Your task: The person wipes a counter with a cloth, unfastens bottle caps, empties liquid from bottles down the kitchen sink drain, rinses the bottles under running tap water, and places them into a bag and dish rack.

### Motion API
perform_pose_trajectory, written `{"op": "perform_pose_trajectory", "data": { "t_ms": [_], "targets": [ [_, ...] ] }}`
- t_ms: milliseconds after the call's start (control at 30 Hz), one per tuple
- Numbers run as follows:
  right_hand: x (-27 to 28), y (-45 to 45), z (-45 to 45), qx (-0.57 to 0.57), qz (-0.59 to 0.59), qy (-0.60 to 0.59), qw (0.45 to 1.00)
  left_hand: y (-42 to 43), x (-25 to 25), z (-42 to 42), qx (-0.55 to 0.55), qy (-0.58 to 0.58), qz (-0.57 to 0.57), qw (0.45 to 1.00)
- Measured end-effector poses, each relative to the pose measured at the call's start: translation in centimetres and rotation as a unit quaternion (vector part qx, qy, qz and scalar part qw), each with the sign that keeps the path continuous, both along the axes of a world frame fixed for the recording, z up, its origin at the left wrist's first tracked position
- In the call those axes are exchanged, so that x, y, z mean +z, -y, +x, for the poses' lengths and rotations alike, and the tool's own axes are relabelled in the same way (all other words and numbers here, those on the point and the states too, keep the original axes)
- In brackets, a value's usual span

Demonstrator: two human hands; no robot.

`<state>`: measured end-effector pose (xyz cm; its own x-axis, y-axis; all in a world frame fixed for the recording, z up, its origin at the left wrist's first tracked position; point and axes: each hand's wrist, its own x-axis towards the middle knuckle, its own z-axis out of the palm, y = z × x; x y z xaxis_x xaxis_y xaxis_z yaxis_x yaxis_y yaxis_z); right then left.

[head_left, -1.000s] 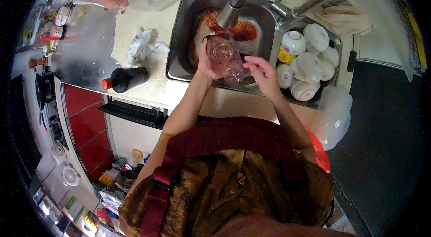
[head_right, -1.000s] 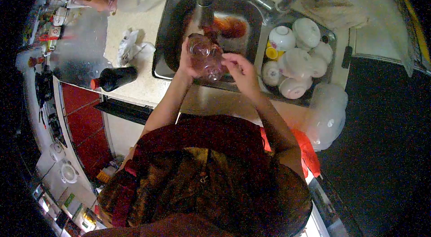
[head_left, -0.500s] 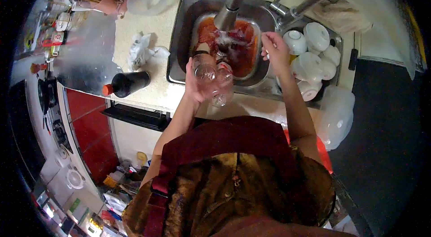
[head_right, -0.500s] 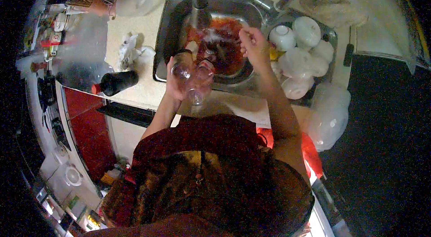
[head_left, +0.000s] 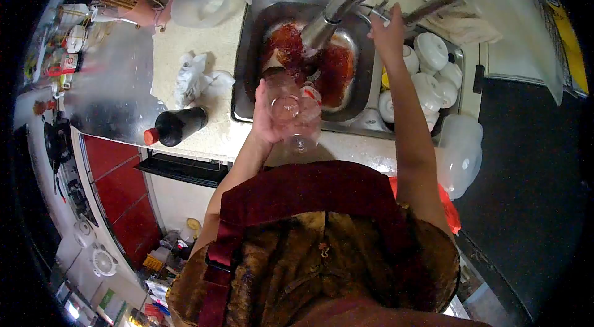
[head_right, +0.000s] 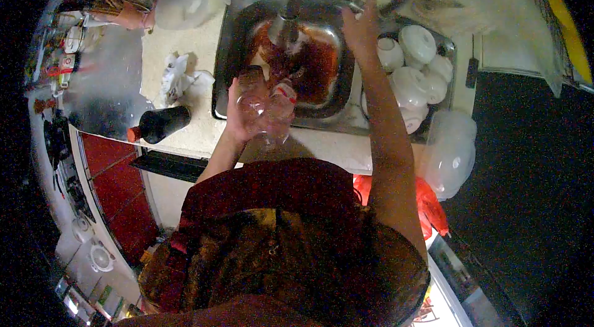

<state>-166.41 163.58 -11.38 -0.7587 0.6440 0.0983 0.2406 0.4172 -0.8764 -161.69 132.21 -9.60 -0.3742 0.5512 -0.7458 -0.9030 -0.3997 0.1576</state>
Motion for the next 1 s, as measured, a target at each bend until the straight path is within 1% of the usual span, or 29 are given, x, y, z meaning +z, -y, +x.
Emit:
{"op": "perform_pose_trajectory", "data": {
  "t_ms": [100, 167, 200, 300, 367, 400, 433, 467, 533, 567, 667, 700, 767, 800, 867, 900, 933, 1000],
  "targets": [
    [-1.6, -0.5, -2.0, -0.013, 0.084, -0.004, 0.996, -0.4, 0.8, -0.6, -0.03, 0.034, 0.103, 0.994],
    [-1.8, -0.4, -2.6, -0.008, 0.08, 0.013, 0.997, -0.9, -0.4, -1.1, -0.042, 0.03, 0.108, 0.993],
    [-1.3, -0.1, -2.8, 0.002, 0.055, 0.025, 0.998, -1.3, -1.4, -1.3, -0.046, 0.027, 0.109, 0.993],
    [-1.5, -0.2, -3.4, 0.026, 0.03, 0.054, 0.998, -3.1, -4.7, -2.7, -0.043, 0.04, 0.101, 0.993],
    [-1.8, -0.7, -3.6, 0.038, 0.032, 0.069, 0.996, -4.5, -6.5, -4.0, -0.078, -0.002, 0.1, 0.992],
    [-1.9, -0.8, -3.6, 0.045, 0.032, 0.077, 0.995, -5.2, -6.5, -4.6, -0.095, -0.022, 0.099, 0.99],
    [-1.9, -1.0, -3.6, 0.053, 0.037, 0.088, 0.994, -5.9, -6.6, -5.2, -0.104, 0.001, 0.052, 0.993],
    [-2.0, -1.2, -3.6, 0.061, 0.042, 0.098, 0.992, -6.4, -6.6, -5.6, -0.12, -0.008, 0.048, 0.992],
    [-2.7, -1.8, -3.7, 0.07, 0.066, 0.12, 0.988, -7.2, -6.7, -6.6, -0.149, -0.025, 0.04, 0.988],
    [-3.4, -2.3, -3.8, 0.069, 0.079, 0.128, 0.986, -7.6, -9.0, -7.2, -0.175, -0.039, 0.046, 0.983],
    [-4.6, -2.9, -4.0, 0.084, 0.147, 0.122, 0.978, -9.1, -10.1, -8.7, -0.215, -0.043, 0.016, 0.976],
    [-4.4, -2.8, -4.1, 0.093, 0.173, 0.118, 0.973, -9.9, -12.8, -9.3, -0.217, -0.03, 0.013, 0.976],
    [-2.5, -2.0, -3.8, 0.124, 0.216, 0.117, 0.961, -10.5, -12.5, -9.9, -0.211, -0.05, 0.02, 0.976],
    [-3.4, -2.4, -4.1, 0.116, 0.254, 0.108, 0.954, -10.8, -12.0, -10.1, -0.208, -0.059, 0.024, 0.976],
    [-6.2, -3.7, -4.6, 0.099, 0.327, 0.088, 0.936, -11.1, -9.2, -10.4, -0.202, -0.068, -0.03, 0.977],
    [-5.9, -3.5, -4.6, 0.122, 0.323, 0.15, 0.926, -11.1, -8.3, -10.4, -0.199, -0.072, -0.058, 0.976],
    [-4.9, -2.8, -4.5, 0.143, 0.319, 0.21, 0.913, -11.3, -8.5, -10.6, -0.204, -0.081, -0.049, 0.974],
    [-2.6, -1.3, -4.5, 0.174, 0.305, 0.264, 0.898, -11.4, -8.8, -11.2, -0.213, -0.1, -0.033, 0.971]
  ]
}}
